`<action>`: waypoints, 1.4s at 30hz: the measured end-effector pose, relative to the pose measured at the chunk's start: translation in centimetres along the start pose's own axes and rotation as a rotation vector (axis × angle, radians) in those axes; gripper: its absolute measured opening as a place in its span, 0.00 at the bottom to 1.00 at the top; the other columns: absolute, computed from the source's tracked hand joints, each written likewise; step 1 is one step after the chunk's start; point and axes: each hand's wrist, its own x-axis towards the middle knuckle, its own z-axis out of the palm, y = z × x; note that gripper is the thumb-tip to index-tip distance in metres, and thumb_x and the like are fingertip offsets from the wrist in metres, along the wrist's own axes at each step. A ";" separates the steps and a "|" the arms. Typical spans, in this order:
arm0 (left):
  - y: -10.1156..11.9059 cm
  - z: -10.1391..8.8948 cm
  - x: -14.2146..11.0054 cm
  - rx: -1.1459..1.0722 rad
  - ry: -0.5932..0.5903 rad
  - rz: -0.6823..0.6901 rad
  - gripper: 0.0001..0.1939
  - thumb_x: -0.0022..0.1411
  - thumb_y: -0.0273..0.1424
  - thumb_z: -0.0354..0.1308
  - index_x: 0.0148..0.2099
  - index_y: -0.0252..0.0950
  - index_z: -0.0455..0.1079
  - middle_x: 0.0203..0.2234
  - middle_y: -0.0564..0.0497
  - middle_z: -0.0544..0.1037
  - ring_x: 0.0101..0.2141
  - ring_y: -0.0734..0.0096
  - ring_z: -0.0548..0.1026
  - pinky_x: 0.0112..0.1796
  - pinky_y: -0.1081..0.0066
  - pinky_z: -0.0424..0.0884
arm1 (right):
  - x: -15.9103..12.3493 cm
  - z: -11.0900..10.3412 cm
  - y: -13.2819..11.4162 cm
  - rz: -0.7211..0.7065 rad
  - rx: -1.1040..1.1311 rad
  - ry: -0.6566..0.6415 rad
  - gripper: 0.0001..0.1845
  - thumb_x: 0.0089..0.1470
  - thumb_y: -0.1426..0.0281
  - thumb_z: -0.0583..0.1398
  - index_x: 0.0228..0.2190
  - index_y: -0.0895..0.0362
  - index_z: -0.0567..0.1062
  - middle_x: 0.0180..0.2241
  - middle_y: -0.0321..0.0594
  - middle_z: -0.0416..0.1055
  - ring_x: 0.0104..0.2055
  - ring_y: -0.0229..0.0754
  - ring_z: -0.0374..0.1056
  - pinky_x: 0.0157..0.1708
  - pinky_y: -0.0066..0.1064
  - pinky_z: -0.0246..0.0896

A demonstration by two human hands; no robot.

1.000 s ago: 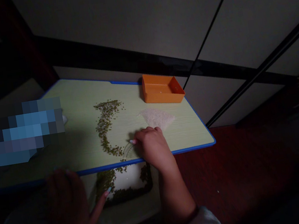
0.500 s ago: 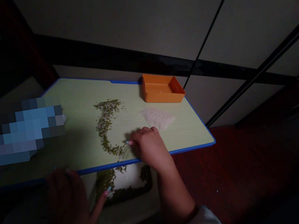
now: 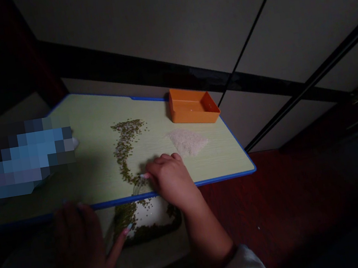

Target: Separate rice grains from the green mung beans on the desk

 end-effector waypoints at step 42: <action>-0.7 0.5 0.3 -0.047 0.059 0.045 0.50 0.68 0.44 0.54 0.77 0.27 0.30 0.77 0.33 0.30 0.75 0.31 0.37 0.68 0.29 0.51 | 0.7 0.0 2.5 0.258 -0.047 0.223 0.11 0.70 0.68 0.59 0.37 0.56 0.81 0.40 0.43 0.82 0.46 0.45 0.73 0.44 0.34 0.54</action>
